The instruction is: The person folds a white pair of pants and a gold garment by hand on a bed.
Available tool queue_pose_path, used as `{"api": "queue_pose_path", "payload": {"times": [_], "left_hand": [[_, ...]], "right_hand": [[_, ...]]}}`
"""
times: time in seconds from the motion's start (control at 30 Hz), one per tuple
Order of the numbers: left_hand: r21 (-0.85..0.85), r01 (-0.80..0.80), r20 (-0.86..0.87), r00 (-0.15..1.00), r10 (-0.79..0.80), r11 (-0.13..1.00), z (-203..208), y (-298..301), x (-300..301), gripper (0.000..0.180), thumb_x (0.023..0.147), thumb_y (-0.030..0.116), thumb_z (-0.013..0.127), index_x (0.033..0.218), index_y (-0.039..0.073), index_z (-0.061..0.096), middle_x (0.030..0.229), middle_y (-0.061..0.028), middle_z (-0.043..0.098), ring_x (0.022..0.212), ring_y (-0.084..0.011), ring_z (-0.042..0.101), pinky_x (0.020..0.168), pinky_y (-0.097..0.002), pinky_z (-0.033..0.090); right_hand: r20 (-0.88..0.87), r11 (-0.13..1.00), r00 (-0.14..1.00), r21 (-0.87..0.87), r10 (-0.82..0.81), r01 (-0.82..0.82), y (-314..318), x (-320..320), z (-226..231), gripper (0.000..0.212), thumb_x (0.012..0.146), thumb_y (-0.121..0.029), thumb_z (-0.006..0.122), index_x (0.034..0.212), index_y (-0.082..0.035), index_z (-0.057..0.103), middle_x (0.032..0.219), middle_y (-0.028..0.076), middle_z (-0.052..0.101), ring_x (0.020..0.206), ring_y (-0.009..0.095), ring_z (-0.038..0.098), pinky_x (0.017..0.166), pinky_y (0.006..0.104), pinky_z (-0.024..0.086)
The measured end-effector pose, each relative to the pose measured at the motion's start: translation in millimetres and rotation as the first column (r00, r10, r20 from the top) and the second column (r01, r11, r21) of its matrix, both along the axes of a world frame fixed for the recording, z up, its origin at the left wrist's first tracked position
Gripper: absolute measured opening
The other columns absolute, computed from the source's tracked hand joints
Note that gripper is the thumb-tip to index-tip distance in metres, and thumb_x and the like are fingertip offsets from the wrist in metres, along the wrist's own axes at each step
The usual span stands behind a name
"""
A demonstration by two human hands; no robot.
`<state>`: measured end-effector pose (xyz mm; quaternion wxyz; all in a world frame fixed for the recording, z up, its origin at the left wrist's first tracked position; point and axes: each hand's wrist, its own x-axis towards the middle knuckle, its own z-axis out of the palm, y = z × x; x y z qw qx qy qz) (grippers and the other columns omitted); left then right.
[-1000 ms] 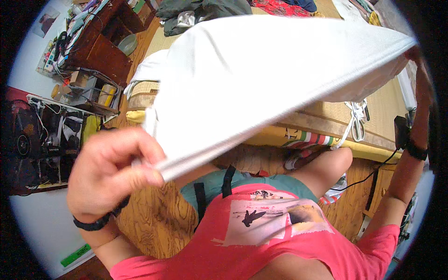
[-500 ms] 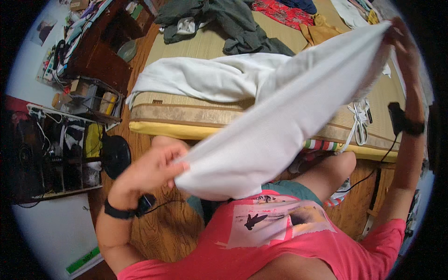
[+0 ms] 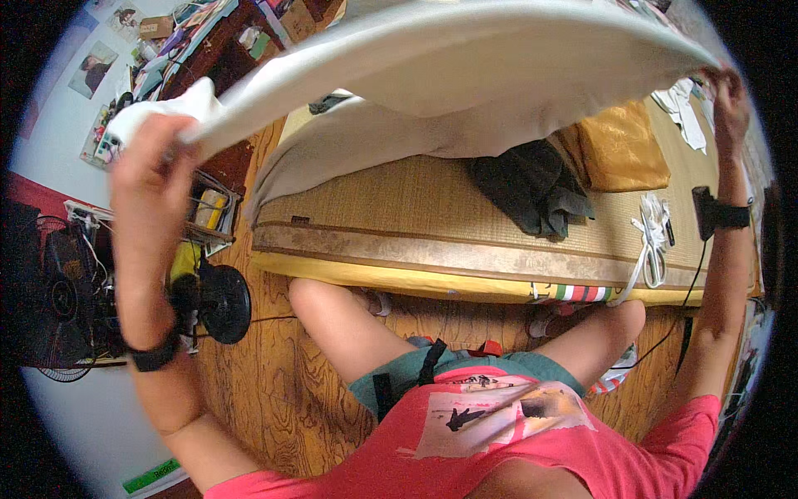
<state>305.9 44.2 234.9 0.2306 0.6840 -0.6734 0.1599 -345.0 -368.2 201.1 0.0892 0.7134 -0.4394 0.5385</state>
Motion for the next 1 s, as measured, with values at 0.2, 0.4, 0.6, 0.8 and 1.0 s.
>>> {"api": "queue_pose_path", "payload": {"times": [0.2,0.4,0.6,0.8,1.0], "left_hand": [[0.231,0.151,-0.29,0.954,-0.08,0.961,-147,21,-42,0.023,0.08,-0.008,0.067,0.101,-0.001,0.064,0.093,-0.0151,0.064,0.084,-0.0291,0.065,0.072,-0.0332,0.053],[0.289,-0.114,-0.366,0.904,0.22,0.951,-216,48,1,0.011,0.088,0.005,0.066,0.097,-0.002,0.067,0.092,-0.0144,0.069,0.079,-0.0273,0.067,0.072,-0.0355,0.052],[0.521,-0.245,-0.487,0.701,0.521,0.818,-276,71,63,0.034,0.093,0.032,0.065,0.089,-0.002,0.07,0.076,-0.0183,0.068,0.069,-0.0303,0.066,0.067,-0.0388,0.051],[0.54,-0.1,-0.705,0.489,0.514,0.836,-277,60,6,0.026,0.093,0.023,0.07,0.099,-0.003,0.067,0.079,-0.0006,0.066,0.066,-0.0114,0.057,0.06,-0.025,0.046],[0.145,0.029,-0.926,-0.348,0.146,0.989,-206,73,-79,0.021,0.099,0.014,0.06,0.115,0.0,0.061,0.092,-0.0047,0.07,0.068,-0.0094,0.063,0.06,-0.0232,0.053]], "right_hand": [[-0.231,0.93,0.954,0.27,-0.19,0.25,5,-25,-127,0.019,0.101,-0.02,0.056,0.104,-0.001,0.058,0.09,0.016,0.07,0.091,0.023,0.069,0.077,0.0348,0.053],[-0.349,0.901,0.935,0.381,-0.066,0.206,64,12,-192,0.011,0.094,-0.01,0.062,0.097,0.001,0.063,0.091,0.019,0.068,0.087,0.028,0.068,0.075,0.0389,0.053],[-0.161,0.786,0.866,0.522,0.474,-0.333,197,180,-171,0.021,0.082,0.009,0.066,0.1,0.0,0.061,0.097,0.015,0.066,0.088,0.027,0.066,0.078,0.0346,0.054],[-0.069,0.5,0.59,0.616,0.804,-0.609,308,283,-164,0.019,0.077,0.005,0.069,0.091,0.0,0.058,0.09,0.016,0.061,0.082,0.035,0.063,0.072,0.0401,0.052],[0.028,0.345,0.444,0.585,0.895,-0.733,359,328,-173,0.027,0.08,-0.017,0.075,0.096,-0.002,0.059,0.095,0.018,0.061,0.086,0.038,0.062,0.074,0.0443,0.051]]}}
